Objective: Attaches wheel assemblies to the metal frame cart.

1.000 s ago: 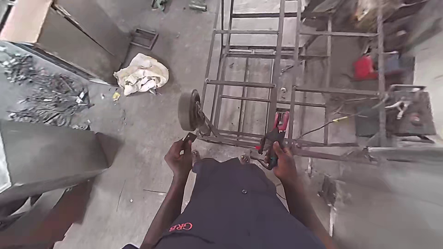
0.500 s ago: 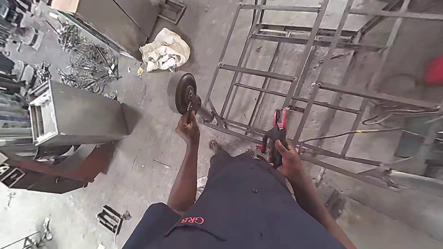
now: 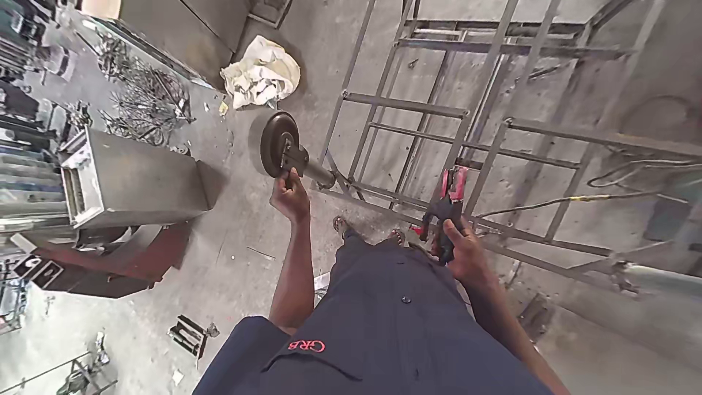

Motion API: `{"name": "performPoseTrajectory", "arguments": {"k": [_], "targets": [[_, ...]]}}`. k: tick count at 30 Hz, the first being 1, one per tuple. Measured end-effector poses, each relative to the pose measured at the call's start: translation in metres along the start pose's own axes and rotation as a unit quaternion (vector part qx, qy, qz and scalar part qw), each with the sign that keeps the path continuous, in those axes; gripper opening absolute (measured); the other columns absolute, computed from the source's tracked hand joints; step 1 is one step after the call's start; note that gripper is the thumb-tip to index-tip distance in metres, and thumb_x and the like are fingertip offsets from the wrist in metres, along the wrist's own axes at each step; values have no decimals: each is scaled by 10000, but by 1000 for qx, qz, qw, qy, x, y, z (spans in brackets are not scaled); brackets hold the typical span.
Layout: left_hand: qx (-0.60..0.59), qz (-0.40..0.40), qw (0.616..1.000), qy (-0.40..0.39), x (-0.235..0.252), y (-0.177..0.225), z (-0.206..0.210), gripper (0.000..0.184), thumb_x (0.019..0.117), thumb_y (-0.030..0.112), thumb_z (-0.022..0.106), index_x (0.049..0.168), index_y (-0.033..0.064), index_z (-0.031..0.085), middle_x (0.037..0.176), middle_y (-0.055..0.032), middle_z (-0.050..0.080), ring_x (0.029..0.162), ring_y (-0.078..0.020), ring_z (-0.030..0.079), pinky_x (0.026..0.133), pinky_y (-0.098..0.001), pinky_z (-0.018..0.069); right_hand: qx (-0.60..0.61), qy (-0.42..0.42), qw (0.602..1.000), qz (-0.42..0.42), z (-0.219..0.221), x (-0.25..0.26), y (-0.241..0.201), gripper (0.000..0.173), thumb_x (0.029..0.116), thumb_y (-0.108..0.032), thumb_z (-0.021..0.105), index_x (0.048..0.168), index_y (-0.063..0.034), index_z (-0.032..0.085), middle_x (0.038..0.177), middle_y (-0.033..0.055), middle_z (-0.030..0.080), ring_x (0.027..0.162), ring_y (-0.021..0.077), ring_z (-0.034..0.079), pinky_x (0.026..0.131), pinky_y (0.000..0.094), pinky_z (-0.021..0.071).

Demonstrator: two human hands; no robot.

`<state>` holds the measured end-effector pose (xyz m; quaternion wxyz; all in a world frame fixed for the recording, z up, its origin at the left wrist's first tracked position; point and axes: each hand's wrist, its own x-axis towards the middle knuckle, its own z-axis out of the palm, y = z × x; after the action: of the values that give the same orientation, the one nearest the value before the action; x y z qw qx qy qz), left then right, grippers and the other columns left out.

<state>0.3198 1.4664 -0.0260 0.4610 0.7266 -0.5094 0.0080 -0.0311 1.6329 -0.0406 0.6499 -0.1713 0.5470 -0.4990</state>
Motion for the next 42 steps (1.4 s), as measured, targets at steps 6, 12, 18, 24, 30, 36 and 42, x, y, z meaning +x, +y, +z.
{"name": "performPoseTrajectory", "arguments": {"k": [6,12,18,24,30,36,42], "targets": [[-7,-5,1000,0,1,-5,0,192,969,225,721,957,38,761,814,-30,740,663,-51,677,656,-267,592,1,-13,1000,-2,-3,2,2,344,1041,-324,525,1322,-128,497,764,24,632,575,143,638,514,304,587],[-12,5,1000,-7,0,-5,-1,214,974,219,717,974,8,751,842,-68,740,721,-94,703,718,-306,611,-8,-17,1000,2,-2,2,0,334,1044,-345,530,1294,-127,497,767,23,634,578,138,636,521,297,583],[-4,8,1000,-12,2,-5,-2,221,986,235,701,954,23,751,813,-51,738,688,-74,689,697,-291,595,2,-17,1000,7,0,3,3,321,1040,-328,537,1288,-126,511,749,23,633,576,131,633,524,289,580],[-10,-1,1000,-29,3,-11,-2,219,992,241,692,975,30,746,825,-35,747,720,-83,721,719,-301,625,-1,-26,1000,9,1,4,8,310,1043,-336,532,1276,-131,515,750,28,633,575,138,631,525,291,578],[-5,-9,1000,-30,4,-8,-3,222,987,255,699,969,39,748,810,-23,744,701,-66,710,705,-289,616,1,-21,1000,10,1,2,10,319,1044,-325,532,1299,-134,524,774,35,642,586,137,638,532,288,581],[-30,-4,999,-27,5,-9,-2,207,981,226,705,956,24,739,798,-28,738,696,-75,708,701,-290,617,3,-23,1000,5,0,0,11,288,1058,-309,506,1289,-137,521,771,35,633,585,143,636,535,300,586],[-11,-12,999,-32,5,-3,-4,207,981,239,696,930,43,742,782,-15,729,670,-59,689,675,-281,601,9,-25,1000,-5,-1,1,12,290,1043,-323,526,1248,-119,533,749,46,634,570,156,636,524,305,584]]}}
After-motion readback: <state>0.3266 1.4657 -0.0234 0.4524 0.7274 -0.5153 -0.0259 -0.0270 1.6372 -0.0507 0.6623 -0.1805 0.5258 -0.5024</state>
